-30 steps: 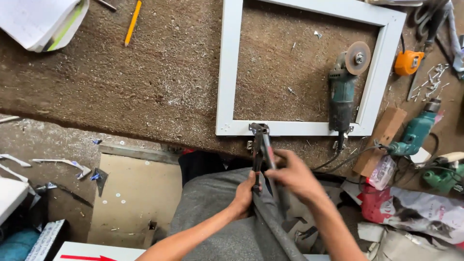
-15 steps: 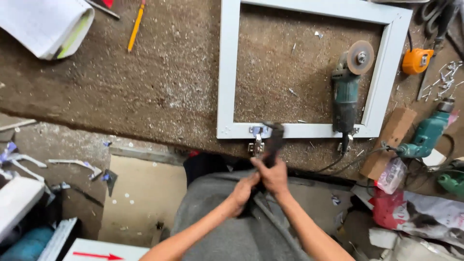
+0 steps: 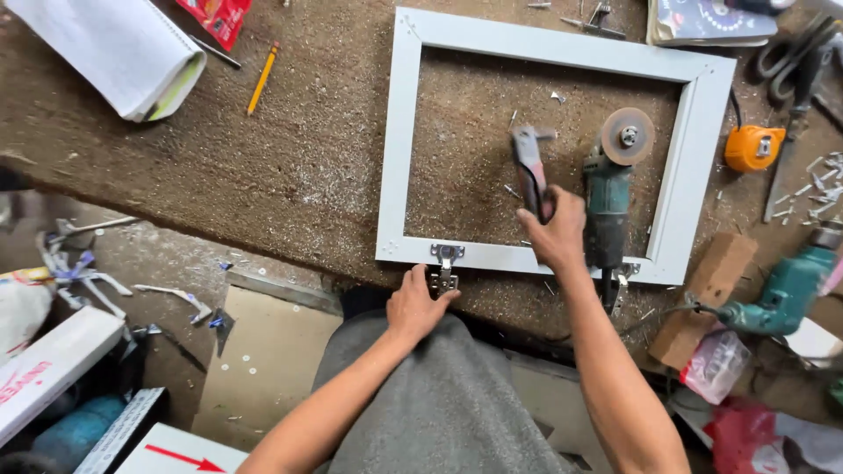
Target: Using an angle grinder and hand tools to prepare and trim a metal frame for a cabinet structure.
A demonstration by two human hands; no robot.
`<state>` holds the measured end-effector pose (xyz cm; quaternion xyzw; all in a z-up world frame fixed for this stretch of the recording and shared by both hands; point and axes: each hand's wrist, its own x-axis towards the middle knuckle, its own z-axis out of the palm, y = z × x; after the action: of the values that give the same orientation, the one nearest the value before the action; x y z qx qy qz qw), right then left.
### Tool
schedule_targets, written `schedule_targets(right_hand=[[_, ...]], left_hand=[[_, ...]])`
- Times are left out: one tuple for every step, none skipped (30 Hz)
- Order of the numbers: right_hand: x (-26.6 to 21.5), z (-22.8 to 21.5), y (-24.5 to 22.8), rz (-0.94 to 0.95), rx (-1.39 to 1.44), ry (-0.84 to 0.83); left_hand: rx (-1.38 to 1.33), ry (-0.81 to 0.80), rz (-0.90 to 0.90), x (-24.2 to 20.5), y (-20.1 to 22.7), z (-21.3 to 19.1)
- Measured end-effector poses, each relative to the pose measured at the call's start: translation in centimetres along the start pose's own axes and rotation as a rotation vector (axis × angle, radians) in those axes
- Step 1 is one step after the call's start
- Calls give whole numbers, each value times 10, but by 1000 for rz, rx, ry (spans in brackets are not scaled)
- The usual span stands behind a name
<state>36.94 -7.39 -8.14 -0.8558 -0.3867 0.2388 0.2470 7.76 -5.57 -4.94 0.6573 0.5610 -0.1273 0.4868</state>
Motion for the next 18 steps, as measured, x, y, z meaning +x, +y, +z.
schedule_targets(right_hand=[[-7,-17,-7,-2,17,-9],[-13,-34,-13,-133,44,12],[-15,-53,-20,-267,71,42],[-19,-53,0,-273,88,40],[-26,-56,22,-269,65,36],[-33,-58,43,-266,42,32],[-39,-66,48,-280,58,26],[-44,-75,54,-242,95,24],[-56,-84,61,-192,130,21],[-62,-93,65,-193,143,15],[-67,-104,69,-140,233,37],[-72,-115,74,-86,323,59],[-73,-120,90,-79,321,62],[-74,-124,106,-90,281,154],[-76,-134,124,-95,229,259],[-75,-132,141,-82,215,276],[-67,-127,157,-111,123,299],[-61,-123,172,-138,31,322]], left_hand=[[11,9,-14,0,0,17],[-106,89,-43,1,0,33],[-224,174,-64,5,1,48],[-215,188,-70,12,2,49],[-279,225,-180,16,4,54],[-345,262,-290,20,4,59],[-343,283,-297,25,0,60],[-329,241,-309,30,-4,61],[-309,188,-324,31,-10,63],[-301,197,-333,34,-15,64],[-268,192,-361,39,-19,66],[-234,187,-390,45,-23,68],[-230,181,-388,48,-29,66],[-198,172,-375,51,-34,64],[-166,151,-348,60,-34,66],[-162,132,-331,56,-28,62],[-82,127,-323,55,-23,55],[-2,124,-314,52,-18,47]])
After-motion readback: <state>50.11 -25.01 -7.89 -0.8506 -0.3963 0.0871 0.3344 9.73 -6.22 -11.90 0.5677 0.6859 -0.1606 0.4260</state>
